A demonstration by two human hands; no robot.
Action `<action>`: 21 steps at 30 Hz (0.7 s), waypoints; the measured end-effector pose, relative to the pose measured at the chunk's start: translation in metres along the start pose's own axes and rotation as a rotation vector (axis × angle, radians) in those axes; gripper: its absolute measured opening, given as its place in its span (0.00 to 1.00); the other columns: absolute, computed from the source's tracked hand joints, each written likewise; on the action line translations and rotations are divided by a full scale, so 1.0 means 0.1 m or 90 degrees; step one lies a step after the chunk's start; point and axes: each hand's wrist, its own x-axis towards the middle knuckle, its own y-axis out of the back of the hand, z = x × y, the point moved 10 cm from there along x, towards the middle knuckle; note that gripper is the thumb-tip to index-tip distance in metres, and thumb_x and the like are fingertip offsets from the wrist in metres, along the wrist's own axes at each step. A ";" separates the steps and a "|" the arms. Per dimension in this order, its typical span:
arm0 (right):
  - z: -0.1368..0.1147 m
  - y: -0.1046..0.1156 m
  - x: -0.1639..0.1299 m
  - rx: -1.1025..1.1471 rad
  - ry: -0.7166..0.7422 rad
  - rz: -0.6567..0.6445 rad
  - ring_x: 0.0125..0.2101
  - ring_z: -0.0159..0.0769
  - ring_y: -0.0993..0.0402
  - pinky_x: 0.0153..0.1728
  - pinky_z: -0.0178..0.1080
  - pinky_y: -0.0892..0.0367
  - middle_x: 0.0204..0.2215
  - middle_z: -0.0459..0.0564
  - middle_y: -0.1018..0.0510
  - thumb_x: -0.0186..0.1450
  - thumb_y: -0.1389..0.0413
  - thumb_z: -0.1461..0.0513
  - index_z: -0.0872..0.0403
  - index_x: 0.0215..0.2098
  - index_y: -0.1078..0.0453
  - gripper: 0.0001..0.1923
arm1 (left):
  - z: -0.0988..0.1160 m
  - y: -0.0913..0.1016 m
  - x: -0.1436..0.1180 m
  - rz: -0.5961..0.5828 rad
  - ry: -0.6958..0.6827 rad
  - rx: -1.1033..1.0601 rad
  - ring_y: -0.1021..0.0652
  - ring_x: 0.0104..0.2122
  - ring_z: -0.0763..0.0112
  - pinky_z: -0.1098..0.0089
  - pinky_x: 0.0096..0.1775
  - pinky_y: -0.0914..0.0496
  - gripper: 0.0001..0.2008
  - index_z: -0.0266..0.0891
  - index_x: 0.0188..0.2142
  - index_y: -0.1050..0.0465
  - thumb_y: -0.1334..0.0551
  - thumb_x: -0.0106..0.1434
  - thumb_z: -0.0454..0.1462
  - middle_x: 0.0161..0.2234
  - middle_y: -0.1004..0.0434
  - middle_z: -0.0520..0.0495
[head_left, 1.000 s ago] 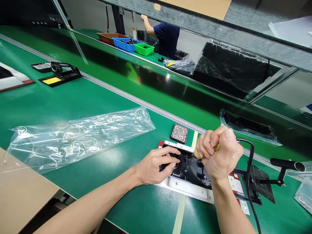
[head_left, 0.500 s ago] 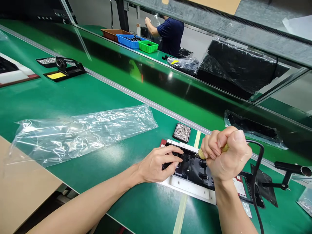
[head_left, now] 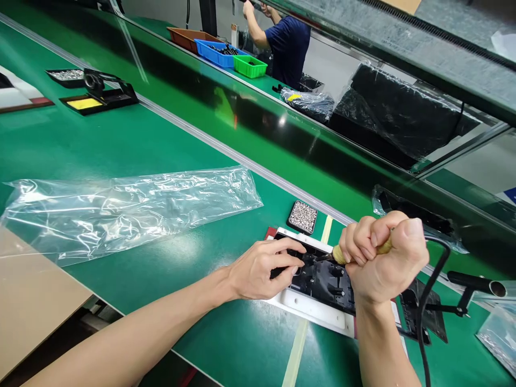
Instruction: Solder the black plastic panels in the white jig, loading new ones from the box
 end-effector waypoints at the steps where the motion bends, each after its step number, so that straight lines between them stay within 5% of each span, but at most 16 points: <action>1: 0.01 0.00 0.00 0.002 -0.003 -0.003 0.12 0.24 0.53 0.11 0.29 0.51 0.13 0.37 0.47 0.73 0.47 0.55 0.52 0.22 0.41 0.22 | 0.00 0.00 0.00 -0.001 0.002 0.002 0.17 0.38 0.68 0.67 0.40 0.20 0.12 0.35 0.45 0.18 0.42 0.70 0.32 0.51 0.20 0.40; 21: -0.03 0.01 0.00 -0.034 0.011 0.009 0.11 0.24 0.54 0.11 0.30 0.51 0.13 0.37 0.47 0.73 0.48 0.54 0.52 0.22 0.42 0.22 | 0.00 0.00 0.00 0.000 -0.003 0.004 0.17 0.40 0.67 0.67 0.40 0.20 0.12 0.35 0.44 0.18 0.42 0.69 0.31 0.51 0.20 0.41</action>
